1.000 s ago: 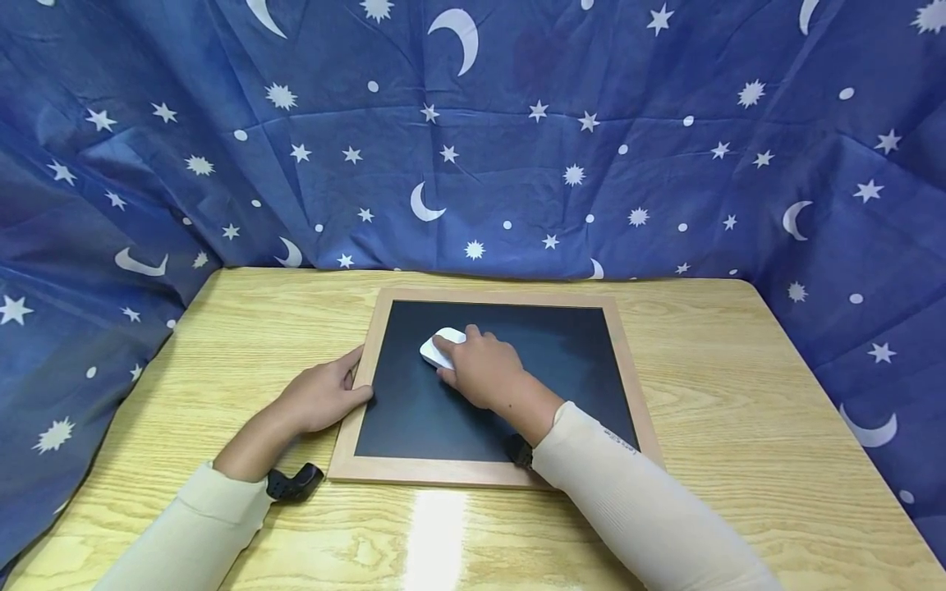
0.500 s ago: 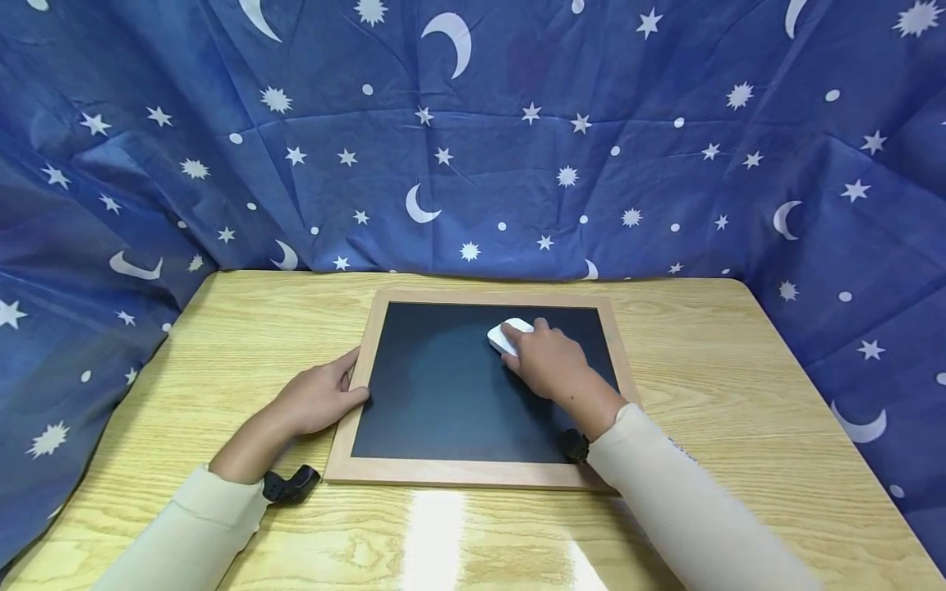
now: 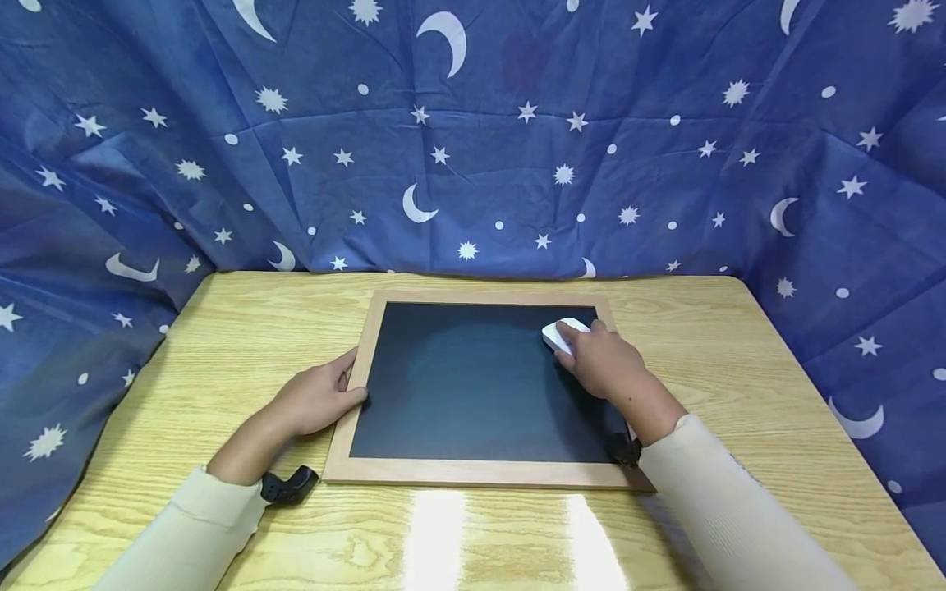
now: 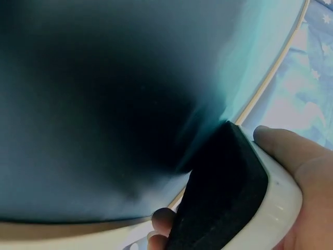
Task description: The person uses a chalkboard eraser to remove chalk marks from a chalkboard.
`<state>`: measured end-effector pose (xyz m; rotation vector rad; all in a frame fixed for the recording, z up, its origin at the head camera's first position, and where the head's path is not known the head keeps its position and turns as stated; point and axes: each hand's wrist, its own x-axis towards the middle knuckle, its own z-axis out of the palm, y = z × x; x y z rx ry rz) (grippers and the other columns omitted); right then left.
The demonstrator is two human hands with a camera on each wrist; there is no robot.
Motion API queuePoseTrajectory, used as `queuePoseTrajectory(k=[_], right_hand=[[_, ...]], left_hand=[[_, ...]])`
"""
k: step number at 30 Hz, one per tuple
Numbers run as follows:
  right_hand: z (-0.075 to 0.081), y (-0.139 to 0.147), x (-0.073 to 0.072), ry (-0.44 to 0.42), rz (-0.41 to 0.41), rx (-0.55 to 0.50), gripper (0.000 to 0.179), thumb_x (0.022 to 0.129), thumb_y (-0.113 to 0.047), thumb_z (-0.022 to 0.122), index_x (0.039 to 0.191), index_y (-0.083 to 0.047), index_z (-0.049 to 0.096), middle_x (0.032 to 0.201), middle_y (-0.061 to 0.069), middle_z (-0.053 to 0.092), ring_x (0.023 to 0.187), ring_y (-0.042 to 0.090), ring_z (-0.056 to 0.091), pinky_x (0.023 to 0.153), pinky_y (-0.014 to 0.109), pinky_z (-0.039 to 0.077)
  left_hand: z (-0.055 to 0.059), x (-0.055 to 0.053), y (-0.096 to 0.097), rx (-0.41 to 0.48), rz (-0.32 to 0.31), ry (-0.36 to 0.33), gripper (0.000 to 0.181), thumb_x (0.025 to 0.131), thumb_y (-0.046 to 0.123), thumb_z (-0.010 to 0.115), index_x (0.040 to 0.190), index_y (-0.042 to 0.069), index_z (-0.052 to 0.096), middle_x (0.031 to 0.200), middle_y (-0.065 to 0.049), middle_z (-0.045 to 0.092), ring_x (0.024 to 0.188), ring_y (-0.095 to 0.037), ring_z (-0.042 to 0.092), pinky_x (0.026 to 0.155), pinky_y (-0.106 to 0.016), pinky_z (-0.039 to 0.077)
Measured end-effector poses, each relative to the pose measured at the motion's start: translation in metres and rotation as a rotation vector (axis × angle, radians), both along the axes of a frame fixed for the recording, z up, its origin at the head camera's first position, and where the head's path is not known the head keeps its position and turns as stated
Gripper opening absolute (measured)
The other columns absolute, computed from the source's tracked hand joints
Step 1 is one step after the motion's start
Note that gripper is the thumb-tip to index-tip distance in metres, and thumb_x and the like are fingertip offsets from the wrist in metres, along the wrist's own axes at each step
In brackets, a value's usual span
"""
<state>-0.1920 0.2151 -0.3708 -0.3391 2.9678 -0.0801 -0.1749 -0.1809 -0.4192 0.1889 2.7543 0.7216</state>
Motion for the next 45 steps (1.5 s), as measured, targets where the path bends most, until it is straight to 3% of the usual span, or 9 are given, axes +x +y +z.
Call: queuePoseTrajectory(k=[11, 18, 24, 28, 32, 37, 45], right_hand=[[0.003, -0.002, -0.001, -0.017, -0.009, -0.013, 0.054, 0.102, -0.031, 0.055, 0.15, -0.008, 0.046, 0.117, 0.038, 0.057, 0.094, 0.04, 0.061, 0.084, 0.057, 0.054], [-0.001, 0.013, 0.004, -0.031, -0.047, -0.116, 0.064, 0.101, -0.034, 0.057, 0.155, -0.008, 0.036, 0.123, 0.039, 0.053, 0.094, 0.039, 0.061, 0.079, 0.054, 0.051], [0.003, 0.035, 0.014, 0.066, -0.072, -0.24, 0.066, 0.1, -0.034, 0.058, 0.155, -0.007, 0.035, 0.123, 0.038, 0.053, 0.098, 0.041, 0.059, 0.079, 0.056, 0.049], [0.005, 0.055, 0.019, 0.12, -0.102, -0.266, 0.065, 0.101, -0.036, 0.056, 0.154, -0.004, 0.036, 0.121, 0.04, 0.053, 0.1, 0.044, 0.057, 0.077, 0.058, 0.047], [-0.002, 0.083, 0.02, 0.12, -0.151, -0.257, 0.066, 0.102, -0.036, 0.054, 0.152, 0.002, 0.035, 0.118, 0.043, 0.052, 0.098, 0.047, 0.057, 0.075, 0.06, 0.047], [-0.017, 0.113, 0.019, 0.057, -0.243, -0.208, 0.068, 0.101, -0.034, 0.053, 0.151, 0.006, 0.032, 0.116, 0.046, 0.049, 0.097, 0.05, 0.056, 0.075, 0.061, 0.047], [-0.025, 0.116, 0.019, -0.016, -0.291, -0.053, 0.07, 0.1, -0.038, 0.052, 0.152, 0.004, 0.03, 0.118, 0.049, 0.042, 0.091, 0.053, 0.059, 0.073, 0.061, 0.049]], left_hand=[[0.004, 0.0, 0.002, -0.004, 0.002, 0.0, 0.083, 0.089, 0.039, 0.056, 0.162, 0.022, 0.021, 0.064, 0.001, 0.061, 0.056, -0.017, 0.055, 0.054, -0.032, 0.04], [0.004, -0.001, 0.001, -0.007, -0.014, -0.004, 0.083, 0.089, 0.039, 0.056, 0.162, 0.021, 0.02, 0.065, 0.001, 0.063, 0.056, -0.017, 0.056, 0.053, -0.032, 0.041], [0.004, -0.001, 0.0, -0.015, -0.018, -0.003, 0.083, 0.089, 0.04, 0.055, 0.162, 0.022, 0.019, 0.063, 0.001, 0.062, 0.055, -0.017, 0.056, 0.053, -0.032, 0.041], [0.002, 0.0, 0.0, -0.005, -0.011, -0.013, 0.082, 0.09, 0.04, 0.055, 0.162, 0.022, 0.019, 0.062, 0.001, 0.061, 0.054, -0.017, 0.056, 0.053, -0.032, 0.041], [0.001, 0.001, 0.001, 0.014, -0.015, -0.008, 0.081, 0.091, 0.039, 0.055, 0.162, 0.022, 0.02, 0.064, 0.002, 0.063, 0.055, -0.016, 0.057, 0.054, -0.032, 0.042], [-0.001, 0.001, 0.0, 0.019, -0.014, -0.002, 0.081, 0.091, 0.039, 0.055, 0.162, 0.023, 0.02, 0.067, 0.002, 0.065, 0.056, -0.016, 0.058, 0.055, -0.032, 0.042], [-0.004, -0.001, 0.0, 0.003, -0.009, 0.002, 0.081, 0.09, 0.04, 0.055, 0.162, 0.025, 0.02, 0.072, 0.002, 0.067, 0.058, -0.017, 0.058, 0.056, -0.032, 0.042]])
